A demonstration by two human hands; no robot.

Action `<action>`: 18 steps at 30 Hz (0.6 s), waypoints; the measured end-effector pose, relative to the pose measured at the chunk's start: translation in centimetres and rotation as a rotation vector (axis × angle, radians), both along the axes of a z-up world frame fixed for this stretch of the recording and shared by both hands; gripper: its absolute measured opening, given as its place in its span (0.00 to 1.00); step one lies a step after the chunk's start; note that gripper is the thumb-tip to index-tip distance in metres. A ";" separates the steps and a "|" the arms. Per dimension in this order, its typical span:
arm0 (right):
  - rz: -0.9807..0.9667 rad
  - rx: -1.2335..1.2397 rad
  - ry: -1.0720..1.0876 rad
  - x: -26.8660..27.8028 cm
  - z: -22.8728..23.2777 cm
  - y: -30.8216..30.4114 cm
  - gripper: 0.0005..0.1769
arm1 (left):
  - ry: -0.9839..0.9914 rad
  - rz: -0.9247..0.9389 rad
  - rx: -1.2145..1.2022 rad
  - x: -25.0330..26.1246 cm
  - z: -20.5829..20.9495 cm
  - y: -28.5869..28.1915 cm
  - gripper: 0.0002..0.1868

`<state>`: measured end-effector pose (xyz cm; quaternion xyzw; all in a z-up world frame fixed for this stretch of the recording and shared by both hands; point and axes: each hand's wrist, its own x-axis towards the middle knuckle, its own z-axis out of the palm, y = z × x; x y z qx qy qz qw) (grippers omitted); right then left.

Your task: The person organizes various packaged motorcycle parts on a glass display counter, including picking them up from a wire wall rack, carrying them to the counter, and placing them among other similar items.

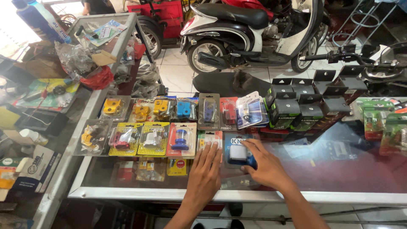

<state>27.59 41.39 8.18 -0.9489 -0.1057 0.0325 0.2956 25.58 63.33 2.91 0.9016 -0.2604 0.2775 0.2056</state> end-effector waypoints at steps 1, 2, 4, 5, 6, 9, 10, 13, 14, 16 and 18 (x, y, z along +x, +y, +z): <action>-0.021 -0.007 0.019 -0.1 0.0 0.0 0.44 | 0.003 0.012 0.006 0.0 0.0 -0.1 0.28; -0.042 -0.014 0.038 -0.2 0.0 0.1 0.41 | 0.006 0.024 0.012 0.0 0.0 -0.1 0.28; -0.058 -0.020 0.043 0.0 0.1 0.0 0.38 | 0.016 0.029 0.047 0.0 0.1 -0.1 0.29; -0.052 -0.018 0.034 0.0 0.2 0.0 0.38 | 0.023 0.031 0.066 -0.1 0.1 -0.1 0.30; -0.047 -0.016 0.025 -0.1 0.2 0.0 0.37 | 0.026 0.031 0.071 -0.2 0.1 -0.1 0.30; -0.009 0.013 -0.047 -0.1 0.4 0.1 0.37 | 0.017 0.027 0.069 -0.1 0.2 -0.1 0.30; -0.008 0.007 -0.050 -0.1 0.3 0.1 0.37 | 0.008 0.023 0.056 0.0 0.2 -0.1 0.30; -0.009 -0.014 -0.062 0.2 -0.1 0.2 0.37 | 0.008 0.022 0.063 -0.1 0.1 -0.1 0.30; -0.013 -0.022 -0.071 0.4 -0.4 0.2 0.37 | 0.013 0.023 0.073 -0.1 0.0 0.0 0.31; -0.015 -0.041 -0.083 0.9 -1.2 0.0 0.37 | 0.017 0.026 0.069 -0.1 0.0 0.0 0.32; -0.010 -0.062 -0.083 1.3 -2.3 -0.4 0.35 | 0.019 0.034 0.079 -0.1 -0.1 -0.1 0.33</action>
